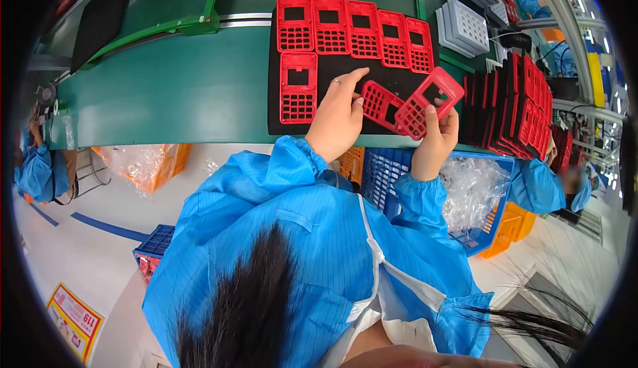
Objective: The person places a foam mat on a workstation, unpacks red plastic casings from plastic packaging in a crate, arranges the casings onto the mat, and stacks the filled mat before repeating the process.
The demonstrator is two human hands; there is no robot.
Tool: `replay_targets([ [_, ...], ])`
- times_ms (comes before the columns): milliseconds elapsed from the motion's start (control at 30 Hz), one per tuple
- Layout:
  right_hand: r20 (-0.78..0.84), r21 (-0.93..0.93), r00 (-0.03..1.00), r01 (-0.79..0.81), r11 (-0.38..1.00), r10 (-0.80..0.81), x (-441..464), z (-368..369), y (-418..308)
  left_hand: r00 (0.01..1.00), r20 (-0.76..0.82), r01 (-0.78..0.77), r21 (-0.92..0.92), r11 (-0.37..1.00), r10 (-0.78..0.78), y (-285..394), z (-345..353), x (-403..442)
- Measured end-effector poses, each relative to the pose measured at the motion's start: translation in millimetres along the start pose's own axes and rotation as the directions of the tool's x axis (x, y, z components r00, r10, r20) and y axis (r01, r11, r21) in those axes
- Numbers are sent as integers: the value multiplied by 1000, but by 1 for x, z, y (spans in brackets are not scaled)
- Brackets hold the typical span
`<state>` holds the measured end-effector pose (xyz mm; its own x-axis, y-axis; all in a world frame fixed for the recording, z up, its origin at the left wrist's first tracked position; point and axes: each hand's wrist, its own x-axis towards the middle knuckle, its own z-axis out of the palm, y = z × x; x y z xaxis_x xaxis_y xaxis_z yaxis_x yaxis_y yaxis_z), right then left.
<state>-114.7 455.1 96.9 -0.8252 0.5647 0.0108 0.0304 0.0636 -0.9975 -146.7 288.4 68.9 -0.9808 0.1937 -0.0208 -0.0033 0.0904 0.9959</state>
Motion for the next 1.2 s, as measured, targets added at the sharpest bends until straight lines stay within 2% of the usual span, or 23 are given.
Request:
replay_targets([
  [67,13,39,999,-34,999,34,0,-2,5,995,47,-101,270,958,92,6,-6,1],
  [100,24,29,999,-47,998,47,0,-2,11,974,86,-227,428,875,210,8,-7,1],
  [167,35,101,997,-79,992,75,2,0,21,862,340,-508,567,649,377,8,-12,3],
  [233,-30,156,995,-89,984,95,3,-7,16,830,476,-552,632,544,290,-16,-8,0],
  [267,-43,169,998,-30,985,38,7,-14,13,817,515,-573,676,464,259,-15,-9,4],
  [333,-51,129,995,95,987,-89,14,-34,6,824,513,-564,701,436,241,-6,-7,4],
  [400,59,-158,975,222,962,-216,18,-57,7,858,510,-479,745,464,66,14,-6,1],
  [433,154,-399,875,480,781,-459,19,-64,7,885,458,-436,759,483,79,15,-4,-3],
  [467,304,-518,816,574,633,-492,18,-70,2,917,395,-361,768,529,54,16,-3,-9],
  [500,450,-600,748,658,455,-488,18,-74,0,944,330,-285,769,573,27,16,-2,-15],
  [533,511,-616,720,687,384,-469,18,-74,2,960,279,-238,806,541,8,13,-2,-19],
  [567,512,-610,719,690,390,-471,14,-75,4,962,273,-233,811,536,5,12,-2,-23],
  [633,421,-770,862,505,391,-284,6,-71,11,963,256,-179,832,525,-77,8,-1,-30],
  [733,547,-648,787,615,450,-286,8,-47,29,964,265,-229,838,495,-2,11,0,-42],
  [767,593,-633,779,608,480,-204,6,-35,33,959,280,-261,830,493,36,13,-2,-42],
  [833,646,-517,740,604,606,-187,3,-27,24,955,287,-286,829,481,74,11,-5,-42],
  [867,702,-442,657,704,555,-274,3,-31,14,948,299,-313,830,461,105,9,-7,-44],
  [933,801,-456,562,797,397,-209,3,-47,-5,919,323,-389,834,392,225,2,-9,-46],
  [967,820,-501,570,765,406,-62,3,-57,-4,903,349,-423,824,376,251,0,-10,-48],
  [1000,844,-466,532,788,402,-63,6,-62,3,883,347,-451,815,363,316,-5,-9,-48],
  [1033,868,-431,493,810,398,-64,9,-65,11,885,348,-447,819,360,309,-7,-6,-48],
  [1067,861,-401,497,792,460,-105,6,-57,15,883,356,-455,813,364,307,-5,-9,-49],
  [1200,848,-344,503,760,552,-165,-2,-10,16,891,314,-430,814,390,327,3,-28,-53],
])
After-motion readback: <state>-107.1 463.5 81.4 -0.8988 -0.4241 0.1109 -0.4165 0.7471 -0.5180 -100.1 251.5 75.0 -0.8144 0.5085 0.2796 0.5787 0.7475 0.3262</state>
